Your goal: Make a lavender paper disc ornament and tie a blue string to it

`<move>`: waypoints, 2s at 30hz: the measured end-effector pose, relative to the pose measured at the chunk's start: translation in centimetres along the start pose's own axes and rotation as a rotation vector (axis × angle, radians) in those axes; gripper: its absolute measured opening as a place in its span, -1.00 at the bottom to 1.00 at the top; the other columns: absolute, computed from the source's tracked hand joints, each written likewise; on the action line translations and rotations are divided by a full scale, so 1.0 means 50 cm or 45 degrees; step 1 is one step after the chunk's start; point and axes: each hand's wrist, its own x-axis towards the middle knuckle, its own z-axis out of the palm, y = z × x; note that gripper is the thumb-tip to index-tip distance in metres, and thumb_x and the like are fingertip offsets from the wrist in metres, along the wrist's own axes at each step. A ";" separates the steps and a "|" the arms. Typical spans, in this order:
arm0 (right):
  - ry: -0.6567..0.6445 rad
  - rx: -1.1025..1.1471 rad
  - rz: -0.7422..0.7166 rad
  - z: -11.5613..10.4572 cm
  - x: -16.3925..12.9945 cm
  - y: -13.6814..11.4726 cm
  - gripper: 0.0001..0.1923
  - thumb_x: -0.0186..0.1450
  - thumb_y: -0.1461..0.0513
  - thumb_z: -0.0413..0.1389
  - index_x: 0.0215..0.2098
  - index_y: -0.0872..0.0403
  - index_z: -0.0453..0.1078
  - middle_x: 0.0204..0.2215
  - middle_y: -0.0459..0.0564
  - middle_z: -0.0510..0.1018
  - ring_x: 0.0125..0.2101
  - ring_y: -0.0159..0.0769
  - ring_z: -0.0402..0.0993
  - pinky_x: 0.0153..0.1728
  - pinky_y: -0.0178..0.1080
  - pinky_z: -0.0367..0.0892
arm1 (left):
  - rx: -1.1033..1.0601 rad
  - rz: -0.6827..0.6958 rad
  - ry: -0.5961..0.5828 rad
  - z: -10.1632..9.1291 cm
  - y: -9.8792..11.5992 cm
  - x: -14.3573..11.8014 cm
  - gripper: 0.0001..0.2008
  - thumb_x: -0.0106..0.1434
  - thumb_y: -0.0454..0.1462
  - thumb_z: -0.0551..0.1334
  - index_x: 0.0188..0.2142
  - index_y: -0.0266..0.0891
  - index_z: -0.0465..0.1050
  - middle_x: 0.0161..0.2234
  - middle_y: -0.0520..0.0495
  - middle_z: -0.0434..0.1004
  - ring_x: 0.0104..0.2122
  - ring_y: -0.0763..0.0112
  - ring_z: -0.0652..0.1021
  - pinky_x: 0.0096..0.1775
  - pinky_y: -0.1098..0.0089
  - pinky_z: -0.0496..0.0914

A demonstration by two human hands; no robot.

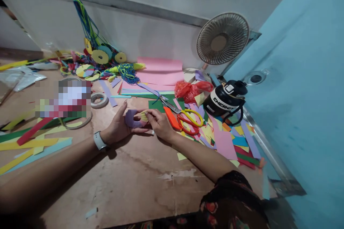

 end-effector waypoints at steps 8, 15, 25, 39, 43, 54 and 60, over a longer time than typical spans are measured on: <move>0.150 0.281 0.165 0.004 0.016 0.010 -0.65 0.27 0.06 0.12 -0.03 0.02 0.33 -0.41 -0.12 0.51 -0.47 -0.40 0.40 -0.48 -0.36 0.30 | 0.451 0.094 -0.104 -0.001 -0.009 -0.003 -0.56 0.18 -0.20 0.33 0.02 -0.25 0.33 -0.25 -0.18 0.54 -0.34 0.23 0.60 -0.33 0.21 0.54; 0.106 0.299 0.227 0.007 0.020 0.006 -0.67 0.23 0.05 0.13 -0.11 0.03 0.35 -0.40 -0.10 0.51 -0.47 -0.35 0.41 -0.47 -0.30 0.30 | 0.575 0.165 -0.069 -0.015 0.000 0.003 -0.55 0.12 -0.20 0.38 -0.04 -0.31 0.35 -0.38 -0.08 0.52 -0.52 0.41 0.53 -0.44 0.37 0.48; 0.095 0.260 0.218 0.007 0.021 0.004 -0.70 0.24 0.07 0.13 -0.13 0.04 0.38 -0.50 -0.15 0.45 -0.51 -0.38 0.36 -0.49 -0.32 0.27 | 0.735 0.025 -0.060 -0.031 0.014 0.004 -0.68 0.11 -0.15 0.38 -0.27 -0.37 0.45 -0.41 -0.11 0.53 -0.49 0.40 0.52 -0.42 0.38 0.44; 0.073 0.206 0.157 0.008 0.015 0.012 -0.71 0.25 0.07 0.13 -0.12 0.04 0.38 -0.44 -0.12 0.50 -0.42 -0.34 0.42 -0.39 -0.30 0.32 | 0.769 0.066 -0.066 -0.058 0.051 0.011 -0.48 0.00 -0.29 0.47 -0.03 -0.33 0.45 -0.27 -0.13 0.60 -0.32 0.39 0.58 -0.25 0.40 0.43; 0.069 0.187 0.137 0.006 0.017 0.023 -0.70 0.28 0.06 0.10 -0.10 0.03 0.38 -0.39 -0.09 0.51 -0.40 -0.34 0.42 -0.37 -0.29 0.32 | 0.691 -0.028 -0.101 -0.066 0.059 0.012 -0.44 -0.01 -0.33 0.47 0.01 -0.33 0.43 -0.22 -0.17 0.61 -0.26 0.35 0.59 -0.17 0.36 0.44; 0.066 0.145 0.147 0.006 0.015 0.024 -0.69 0.28 0.05 0.08 -0.10 0.03 0.40 -0.38 -0.09 0.51 -0.40 -0.35 0.40 -0.38 -0.31 0.31 | 0.736 -0.036 -0.134 -0.078 0.060 0.015 -0.53 0.02 -0.30 0.46 -0.05 -0.28 0.50 -0.21 -0.15 0.63 -0.25 0.36 0.60 -0.14 0.38 0.43; 0.072 0.156 0.156 0.006 0.016 0.018 -0.69 0.28 0.03 0.08 -0.10 0.01 0.40 -0.36 -0.09 0.52 -0.36 -0.33 0.42 -0.34 -0.30 0.33 | 0.698 -0.032 -0.138 -0.073 0.064 0.012 -0.52 0.05 -0.32 0.43 -0.01 -0.31 0.47 -0.15 -0.22 0.60 -0.21 0.30 0.59 -0.13 0.34 0.44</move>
